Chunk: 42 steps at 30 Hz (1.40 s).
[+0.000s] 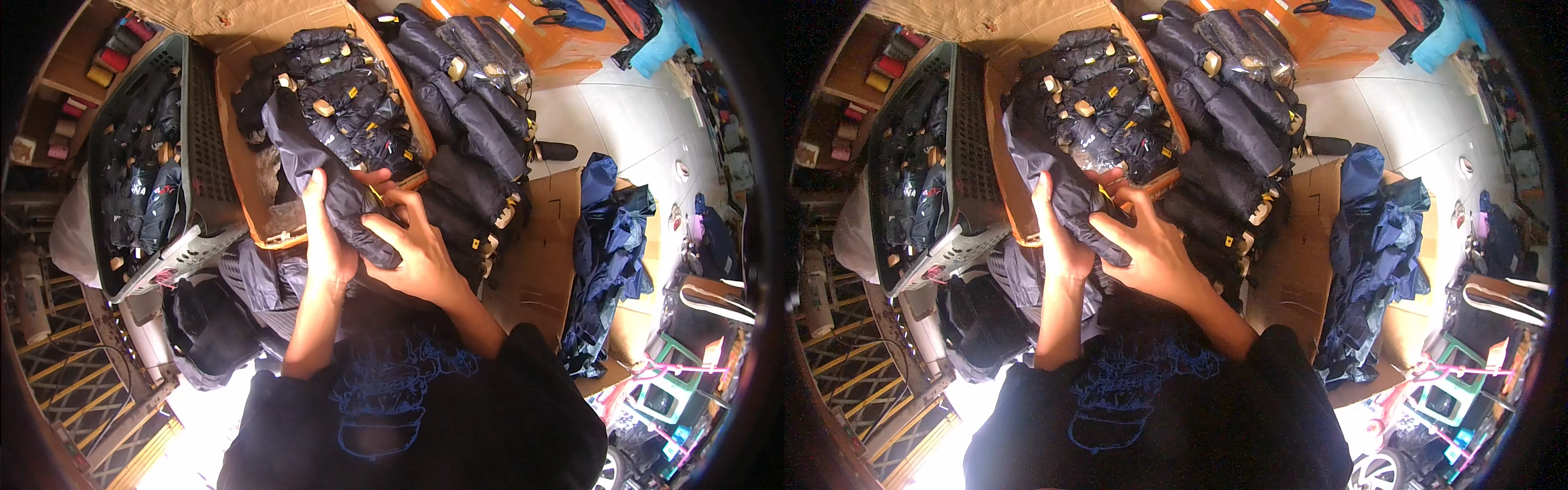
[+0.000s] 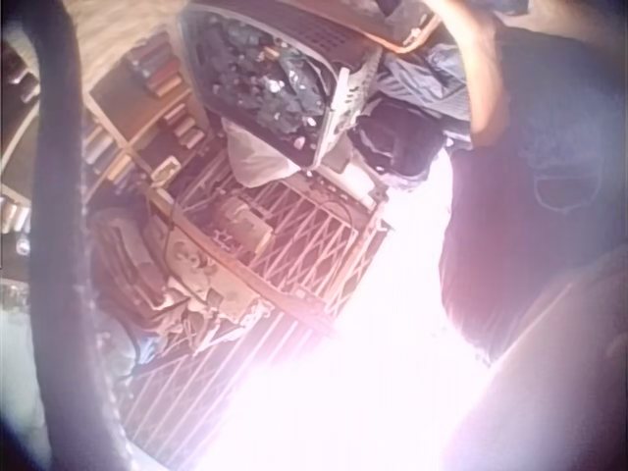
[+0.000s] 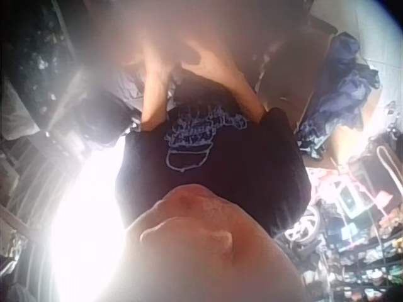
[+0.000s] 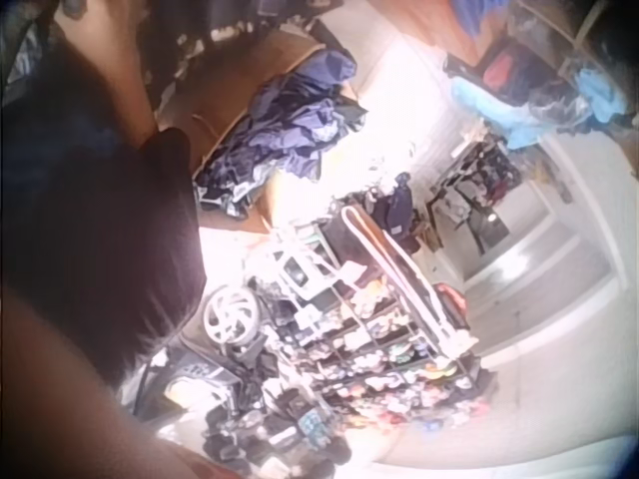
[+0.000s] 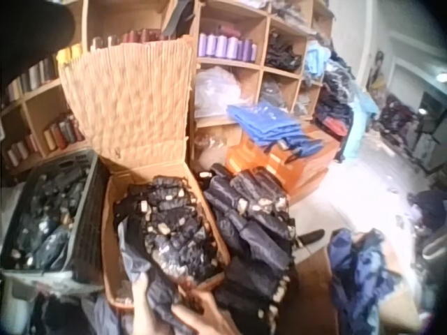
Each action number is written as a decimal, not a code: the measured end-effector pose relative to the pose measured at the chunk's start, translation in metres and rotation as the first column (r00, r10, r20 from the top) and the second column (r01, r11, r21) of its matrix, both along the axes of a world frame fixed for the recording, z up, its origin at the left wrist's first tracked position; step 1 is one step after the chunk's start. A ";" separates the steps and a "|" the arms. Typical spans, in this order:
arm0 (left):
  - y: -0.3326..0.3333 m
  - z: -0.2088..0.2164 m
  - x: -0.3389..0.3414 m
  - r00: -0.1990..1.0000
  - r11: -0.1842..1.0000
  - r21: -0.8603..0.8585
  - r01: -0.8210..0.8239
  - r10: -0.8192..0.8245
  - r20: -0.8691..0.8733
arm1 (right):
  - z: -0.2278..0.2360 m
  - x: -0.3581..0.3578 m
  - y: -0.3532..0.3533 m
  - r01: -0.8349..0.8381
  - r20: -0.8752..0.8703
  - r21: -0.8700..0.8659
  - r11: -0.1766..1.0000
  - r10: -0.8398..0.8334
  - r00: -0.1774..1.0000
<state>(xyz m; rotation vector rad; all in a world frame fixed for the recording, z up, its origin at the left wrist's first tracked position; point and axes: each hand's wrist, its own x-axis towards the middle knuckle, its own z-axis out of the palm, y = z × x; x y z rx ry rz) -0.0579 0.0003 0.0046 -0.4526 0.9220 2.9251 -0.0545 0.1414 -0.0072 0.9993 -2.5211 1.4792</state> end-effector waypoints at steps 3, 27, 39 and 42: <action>0.008 -0.006 0.002 0.995 0.958 -0.268 -0.099 0.090 -0.044 | 0.008 -0.001 -0.003 0.015 -0.075 -0.019 1.000 -0.016 0.997; 0.008 0.019 0.015 0.993 0.940 -0.327 -0.100 0.074 -0.091 | 0.016 0.013 -0.002 0.013 -0.014 -0.036 0.999 -0.014 1.000; 0.002 0.013 0.022 0.992 0.958 -0.288 -0.018 -0.019 -0.124 | 0.033 0.013 0.001 -0.042 -0.083 -0.038 0.998 0.038 0.996; -0.004 0.010 0.018 0.978 0.978 -0.206 0.039 -0.080 -0.194 | 0.021 0.015 -0.003 0.012 0.045 -0.281 0.960 0.001 0.999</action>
